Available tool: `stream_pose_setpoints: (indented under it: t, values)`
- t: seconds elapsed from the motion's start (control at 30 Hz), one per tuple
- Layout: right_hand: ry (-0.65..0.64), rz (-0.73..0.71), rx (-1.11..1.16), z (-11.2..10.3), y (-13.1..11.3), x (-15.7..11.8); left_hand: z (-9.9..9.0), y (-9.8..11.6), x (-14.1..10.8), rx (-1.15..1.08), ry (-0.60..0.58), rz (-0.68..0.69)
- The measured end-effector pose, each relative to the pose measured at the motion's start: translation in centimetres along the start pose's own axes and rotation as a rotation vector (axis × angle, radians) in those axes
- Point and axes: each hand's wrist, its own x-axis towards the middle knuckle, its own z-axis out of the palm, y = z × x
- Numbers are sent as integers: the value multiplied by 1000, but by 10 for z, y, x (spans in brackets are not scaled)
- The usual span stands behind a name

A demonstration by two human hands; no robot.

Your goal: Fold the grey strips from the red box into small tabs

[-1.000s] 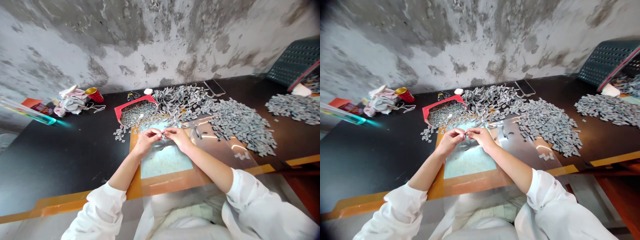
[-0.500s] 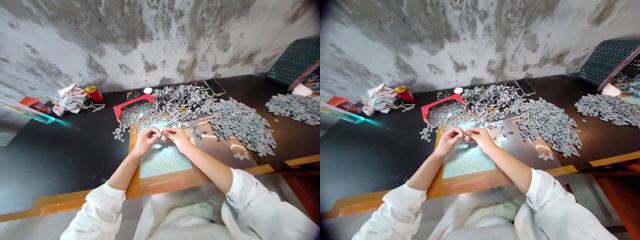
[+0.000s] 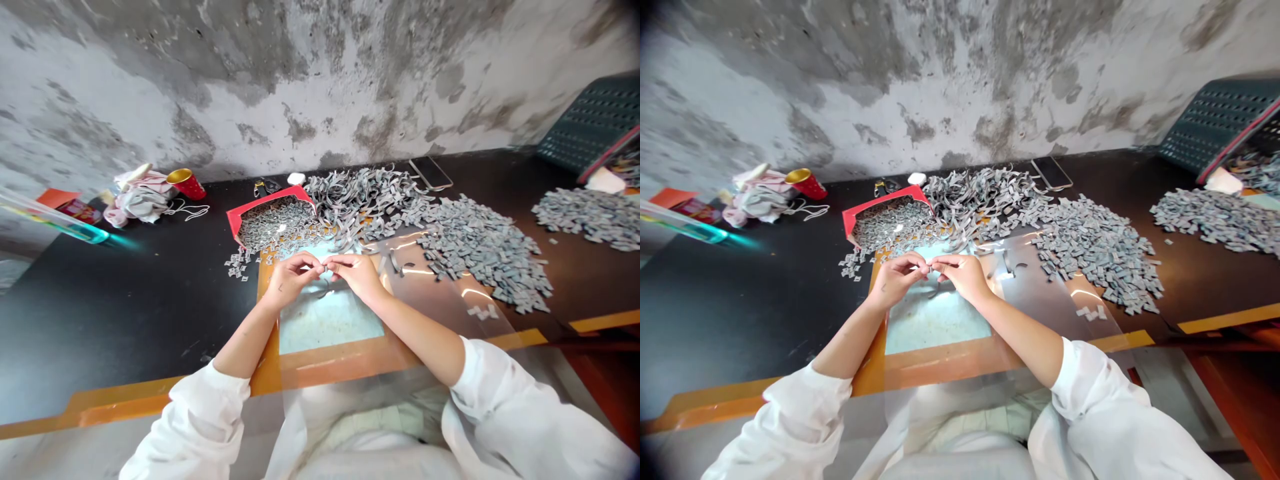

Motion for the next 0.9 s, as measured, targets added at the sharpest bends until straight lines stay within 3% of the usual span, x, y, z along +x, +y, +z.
stream_pose_setpoints:
  t: [0.33,0.5,0.73,0.9]
  values:
    - [28,-9,-133,1,1,-1,-2,-2,0,254,-10,203]
    - [0,45,-116,0,6,2,1,-6,-1,252,4,160]
    - [-24,87,40,1,8,4,10,-6,-1,-20,51,41]
    - [63,42,52,5,8,1,14,-4,-3,176,134,78]
